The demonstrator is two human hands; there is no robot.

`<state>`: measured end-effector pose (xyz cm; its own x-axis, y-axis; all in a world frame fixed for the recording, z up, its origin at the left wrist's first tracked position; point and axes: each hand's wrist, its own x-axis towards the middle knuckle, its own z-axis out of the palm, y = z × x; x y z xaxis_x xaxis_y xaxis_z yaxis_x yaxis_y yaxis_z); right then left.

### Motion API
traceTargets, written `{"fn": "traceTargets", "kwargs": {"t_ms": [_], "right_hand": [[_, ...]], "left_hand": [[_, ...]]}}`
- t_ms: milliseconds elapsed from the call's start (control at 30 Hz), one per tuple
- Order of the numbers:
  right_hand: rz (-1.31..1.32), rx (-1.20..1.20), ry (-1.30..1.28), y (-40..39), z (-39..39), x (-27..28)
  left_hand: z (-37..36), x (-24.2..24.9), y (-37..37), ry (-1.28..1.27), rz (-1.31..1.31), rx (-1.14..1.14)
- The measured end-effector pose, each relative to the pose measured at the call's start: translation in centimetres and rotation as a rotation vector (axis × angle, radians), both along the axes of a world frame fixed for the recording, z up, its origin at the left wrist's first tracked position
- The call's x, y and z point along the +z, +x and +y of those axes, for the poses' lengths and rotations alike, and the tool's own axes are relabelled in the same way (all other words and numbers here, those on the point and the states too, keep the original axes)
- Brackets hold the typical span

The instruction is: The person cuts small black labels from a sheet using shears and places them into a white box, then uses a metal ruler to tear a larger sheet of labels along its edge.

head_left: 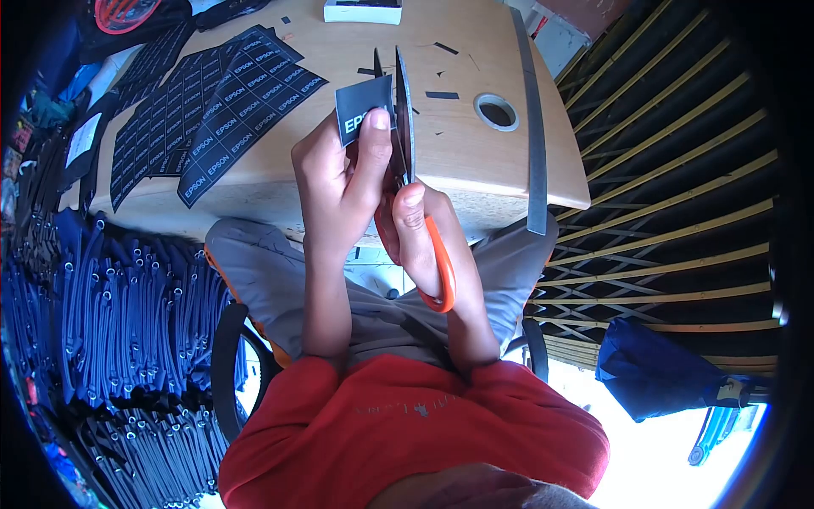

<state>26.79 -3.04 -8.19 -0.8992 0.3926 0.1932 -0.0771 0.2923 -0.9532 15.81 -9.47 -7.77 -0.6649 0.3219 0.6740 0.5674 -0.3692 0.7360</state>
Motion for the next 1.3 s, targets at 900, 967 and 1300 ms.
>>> {"fn": "traceTargets", "kwargs": {"t_ms": [900, 967, 1300], "right_hand": [[0.688, -0.208, -0.293, 0.9, 1.7, -0.6], [0.798, -0.192, -0.219, 1.4, 2.6, -0.6], [0.905, -0.235, -0.318, 3.9, 3.8, 1.2]], "left_hand": [[-1.0, 0.3, -0.8, 0.039, -0.201, -0.377], [-0.8, 1.7, -1.7, -0.066, -0.181, -0.235], [16.2, 6.2, -23.0, -1.114, 0.663, 0.489]]}}
